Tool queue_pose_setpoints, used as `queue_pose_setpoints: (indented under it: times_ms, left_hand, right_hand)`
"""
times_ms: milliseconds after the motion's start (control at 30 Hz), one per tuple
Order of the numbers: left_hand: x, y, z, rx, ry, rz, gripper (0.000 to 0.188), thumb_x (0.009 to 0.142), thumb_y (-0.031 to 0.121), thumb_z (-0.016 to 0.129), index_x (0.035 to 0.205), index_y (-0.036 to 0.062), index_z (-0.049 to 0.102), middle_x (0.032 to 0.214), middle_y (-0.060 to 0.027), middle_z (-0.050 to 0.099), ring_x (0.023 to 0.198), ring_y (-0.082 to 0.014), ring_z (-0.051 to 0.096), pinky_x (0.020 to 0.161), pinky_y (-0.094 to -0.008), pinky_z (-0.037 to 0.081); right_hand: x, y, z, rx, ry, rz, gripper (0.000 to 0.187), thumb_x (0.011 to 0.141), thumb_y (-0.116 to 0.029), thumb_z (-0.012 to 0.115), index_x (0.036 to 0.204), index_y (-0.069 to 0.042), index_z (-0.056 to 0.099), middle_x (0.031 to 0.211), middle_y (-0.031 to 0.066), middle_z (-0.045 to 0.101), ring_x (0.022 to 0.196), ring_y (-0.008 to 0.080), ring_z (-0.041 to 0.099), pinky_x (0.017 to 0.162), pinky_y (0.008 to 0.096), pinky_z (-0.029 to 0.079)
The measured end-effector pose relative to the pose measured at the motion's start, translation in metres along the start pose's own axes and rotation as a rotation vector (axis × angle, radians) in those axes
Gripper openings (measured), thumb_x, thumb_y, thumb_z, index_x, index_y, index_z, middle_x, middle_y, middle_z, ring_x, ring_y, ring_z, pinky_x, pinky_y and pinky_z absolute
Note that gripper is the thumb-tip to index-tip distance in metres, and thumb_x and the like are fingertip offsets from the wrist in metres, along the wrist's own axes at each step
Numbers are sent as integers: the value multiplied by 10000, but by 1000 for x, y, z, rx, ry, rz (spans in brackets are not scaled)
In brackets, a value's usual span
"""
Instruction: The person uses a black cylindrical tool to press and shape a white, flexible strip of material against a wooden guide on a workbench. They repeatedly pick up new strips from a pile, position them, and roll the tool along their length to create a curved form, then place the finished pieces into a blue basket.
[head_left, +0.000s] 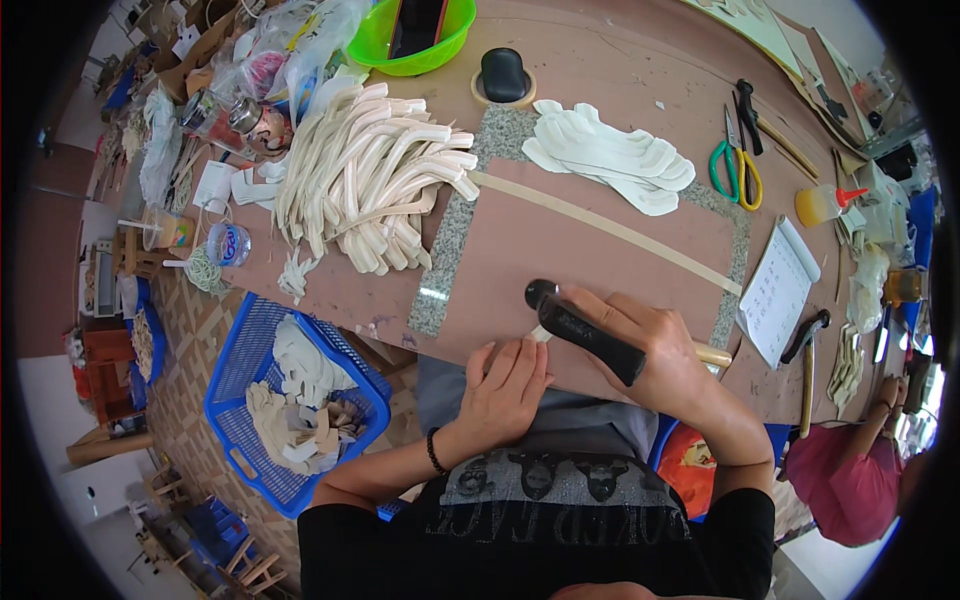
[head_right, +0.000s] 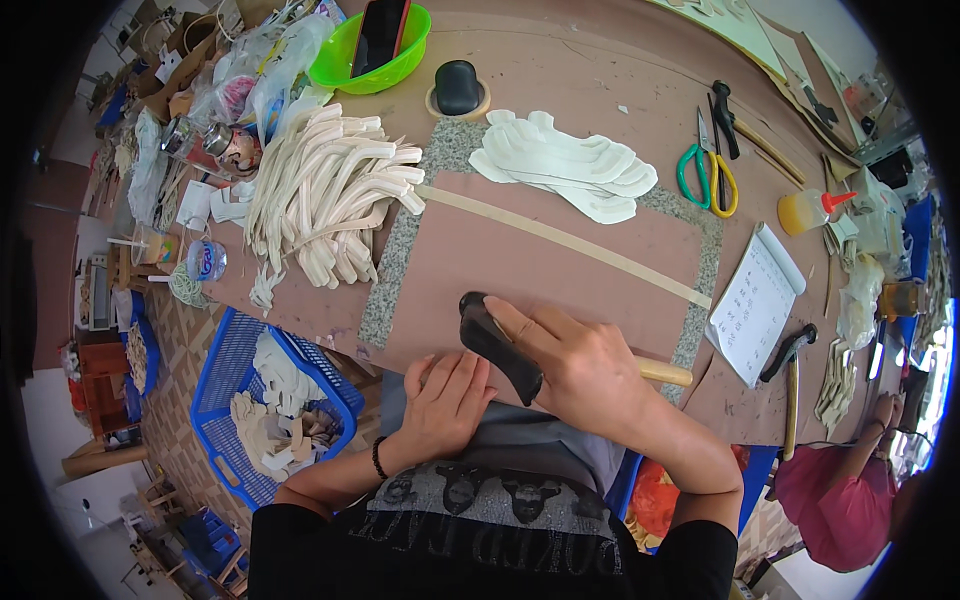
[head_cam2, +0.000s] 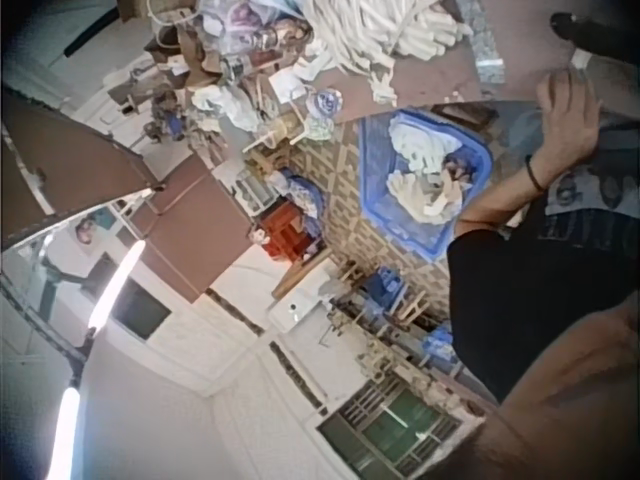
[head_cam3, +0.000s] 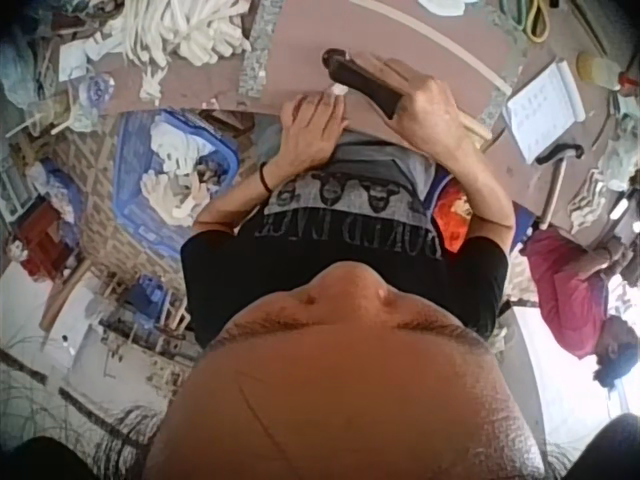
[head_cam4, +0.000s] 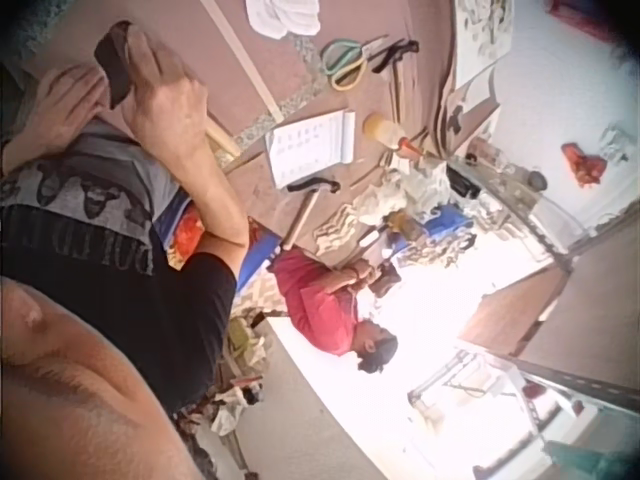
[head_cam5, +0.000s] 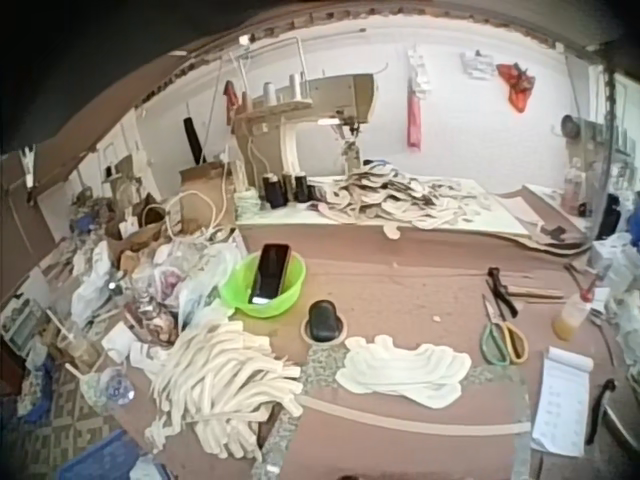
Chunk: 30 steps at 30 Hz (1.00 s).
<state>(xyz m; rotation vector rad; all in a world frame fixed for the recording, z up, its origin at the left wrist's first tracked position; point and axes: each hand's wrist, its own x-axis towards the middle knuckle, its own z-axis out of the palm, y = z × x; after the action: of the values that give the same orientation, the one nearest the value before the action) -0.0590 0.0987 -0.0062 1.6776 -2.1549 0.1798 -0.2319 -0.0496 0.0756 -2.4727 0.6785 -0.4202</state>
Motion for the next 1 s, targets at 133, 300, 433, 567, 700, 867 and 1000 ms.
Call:
queue_pose_setpoints:
  times_ms: [133, 300, 433, 567, 700, 867, 1000]
  left_hand:
    - [-1, 0, 0, -4, 3, 8, 428, 869, 238, 704, 1188, -46, 680, 1156, -140, 650, 1105, -258, 617, 997, -478, 417]
    - [-4, 2, 3, -80, 11, -44, 416, 863, 233, 710, 1172, -44, 681, 1064, -112, 622, 1033, -256, 596, 966, -460, 419]
    - [4, -2, -2, -113, 27, -30, 391, 831, 221, 755, 1135, -14, 684, 1017, -91, 593, 978, -255, 570, 931, -446, 408]
    - [32, -10, -6, -292, 13, -73, 319, 794, 189, 807, 1053, 40, 693, 1020, -78, 581, 973, -272, 563, 916, -430, 386]
    - [76, -10, 15, -462, 15, -110, 272, 794, 172, 806, 1012, 70, 677, 1012, -80, 577, 973, -292, 573, 925, -433, 390]
    - [85, -29, 19, -664, -256, -11, 186, 833, 132, 783, 954, 87, 649, 865, -31, 606, 914, -249, 612, 949, -407, 404]
    - [92, -103, -48, -805, -197, -242, 135, 853, 104, 755, 958, 76, 674, 813, -67, 640, 812, -263, 631, 906, -365, 445]
  right_hand:
    - [1, 1, 2, -71, -58, -35, 545, 796, -139, 757, 1322, -46, 647, 900, 87, 648, 768, 288, 686, 648, 397, 567]
    - [3, -4, 4, 58, -35, -24, 504, 830, -190, 771, 1303, -52, 662, 938, 92, 676, 804, 306, 696, 651, 407, 565]
    - [-3, 5, 0, 32, -73, 28, 436, 870, -222, 767, 1268, -62, 688, 942, 117, 704, 794, 339, 699, 631, 422, 560]
    - [-18, 13, -17, 2, 28, 431, 339, 913, -220, 746, 1210, -61, 716, 905, 154, 714, 792, 375, 693, 660, 450, 552]
    - [-42, 30, -17, 41, 192, 579, 230, 939, -146, 729, 1082, 33, 711, 776, 140, 647, 659, 238, 589, 643, 361, 486]
    - [-49, 34, -5, 201, 371, 545, 207, 955, -141, 710, 987, 62, 681, 701, 48, 485, 650, 138, 417, 593, 322, 369]
    - [-53, 40, -3, 235, 381, 569, 222, 953, -150, 714, 932, 63, 655, 689, 48, 459, 638, 149, 405, 581, 329, 345]
